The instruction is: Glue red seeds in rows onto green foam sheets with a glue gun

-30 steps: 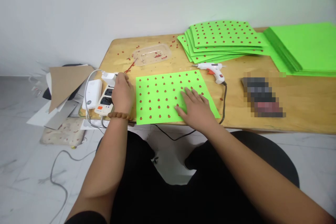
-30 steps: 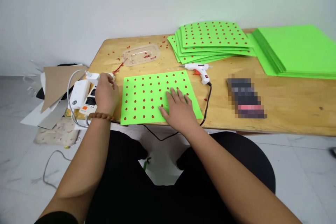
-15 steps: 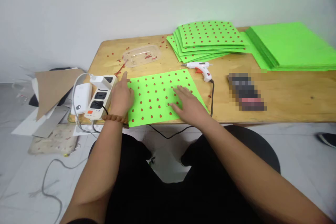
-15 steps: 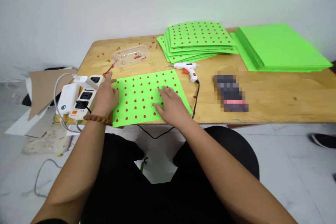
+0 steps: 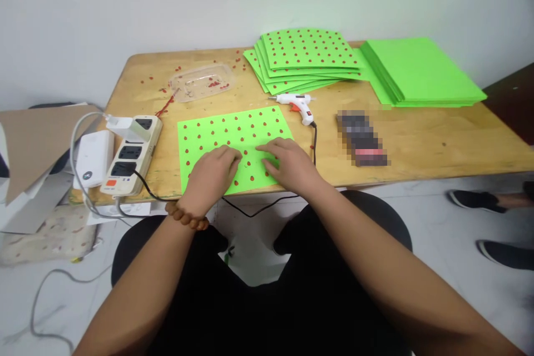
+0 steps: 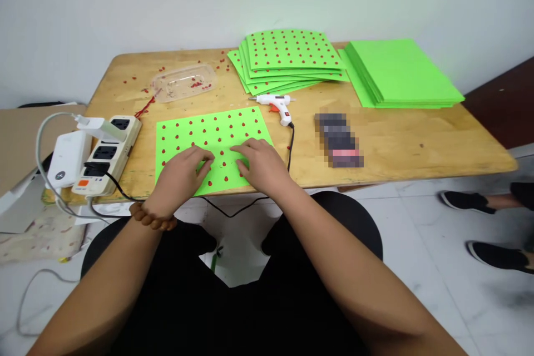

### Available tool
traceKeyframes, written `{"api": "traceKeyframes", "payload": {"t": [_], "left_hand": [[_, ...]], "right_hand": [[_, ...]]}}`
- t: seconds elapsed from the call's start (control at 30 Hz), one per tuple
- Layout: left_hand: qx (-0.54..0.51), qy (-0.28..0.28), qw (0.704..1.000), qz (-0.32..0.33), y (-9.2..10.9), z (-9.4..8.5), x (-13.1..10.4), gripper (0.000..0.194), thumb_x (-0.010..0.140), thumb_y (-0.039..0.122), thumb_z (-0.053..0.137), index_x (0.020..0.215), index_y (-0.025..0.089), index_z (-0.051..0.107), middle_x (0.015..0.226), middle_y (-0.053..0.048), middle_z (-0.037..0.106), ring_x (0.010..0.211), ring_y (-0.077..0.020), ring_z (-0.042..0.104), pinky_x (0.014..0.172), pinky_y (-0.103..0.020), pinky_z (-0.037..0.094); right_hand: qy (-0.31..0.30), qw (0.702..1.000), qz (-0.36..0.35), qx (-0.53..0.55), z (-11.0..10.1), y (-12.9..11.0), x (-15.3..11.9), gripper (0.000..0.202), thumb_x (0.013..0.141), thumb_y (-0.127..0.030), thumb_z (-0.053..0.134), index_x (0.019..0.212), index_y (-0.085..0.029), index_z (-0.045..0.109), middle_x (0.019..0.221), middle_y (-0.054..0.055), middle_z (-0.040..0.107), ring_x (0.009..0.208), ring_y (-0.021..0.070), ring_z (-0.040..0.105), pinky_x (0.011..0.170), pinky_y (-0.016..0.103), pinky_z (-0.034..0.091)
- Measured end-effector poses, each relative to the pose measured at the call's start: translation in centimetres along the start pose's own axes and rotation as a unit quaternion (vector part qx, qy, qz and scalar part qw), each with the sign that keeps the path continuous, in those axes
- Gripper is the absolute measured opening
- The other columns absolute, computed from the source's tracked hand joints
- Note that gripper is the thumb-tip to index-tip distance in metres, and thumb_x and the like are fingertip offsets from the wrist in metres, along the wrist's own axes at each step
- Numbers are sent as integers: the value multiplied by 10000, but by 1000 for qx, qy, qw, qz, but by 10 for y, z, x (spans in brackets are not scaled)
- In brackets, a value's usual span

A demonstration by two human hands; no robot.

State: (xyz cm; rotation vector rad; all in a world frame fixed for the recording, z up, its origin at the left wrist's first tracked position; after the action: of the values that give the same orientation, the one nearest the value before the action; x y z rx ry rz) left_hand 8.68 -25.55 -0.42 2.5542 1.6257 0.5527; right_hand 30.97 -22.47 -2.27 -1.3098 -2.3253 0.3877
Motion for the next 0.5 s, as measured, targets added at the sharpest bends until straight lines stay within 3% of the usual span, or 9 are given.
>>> {"api": "traceKeyframes", "payload": {"t": [0.17, 0.3, 0.5], "left_hand": [[32, -33, 999, 24, 7, 8, -3, 181, 1089, 199, 697, 1242, 168, 789, 1118, -99, 777, 1052, -300, 721, 908, -421, 574], [75, -51, 995, 36, 9, 9, 0, 153, 1111, 260, 696, 1125, 183, 827, 1080, -89, 772, 1041, -308, 698, 893, -435, 559], [119, -59, 990, 49, 22, 11, 7, 159, 1096, 183, 656, 1022, 161, 794, 1063, -98, 771, 1067, -317, 714, 858, -437, 545]], "right_hand": [[-27, 999, -21, -25, 5, -2, 1, 276, 1065, -256, 685, 1269, -233, 869, 1173, 119, 765, 1083, 317, 678, 1013, 491, 548], [-26, 998, -28, -41, 5, -7, 3, 207, 1076, -266, 700, 1183, -235, 874, 1184, 102, 776, 1092, 305, 661, 1021, 464, 515], [-45, 996, -26, -73, 9, -21, 6, 250, 1123, -280, 584, 1066, -186, 808, 1162, 136, 772, 1121, 342, 617, 995, 490, 468]]}}
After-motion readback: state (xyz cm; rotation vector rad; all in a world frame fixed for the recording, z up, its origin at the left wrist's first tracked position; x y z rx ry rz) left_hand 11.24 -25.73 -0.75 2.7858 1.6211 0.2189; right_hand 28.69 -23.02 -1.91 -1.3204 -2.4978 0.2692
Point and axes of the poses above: each hand's wrist, its own x-axis towards the middle knuckle, its own z-axis out of the palm, y = z × x, the point moved 3 cm from there along x, towards the middle knuckle
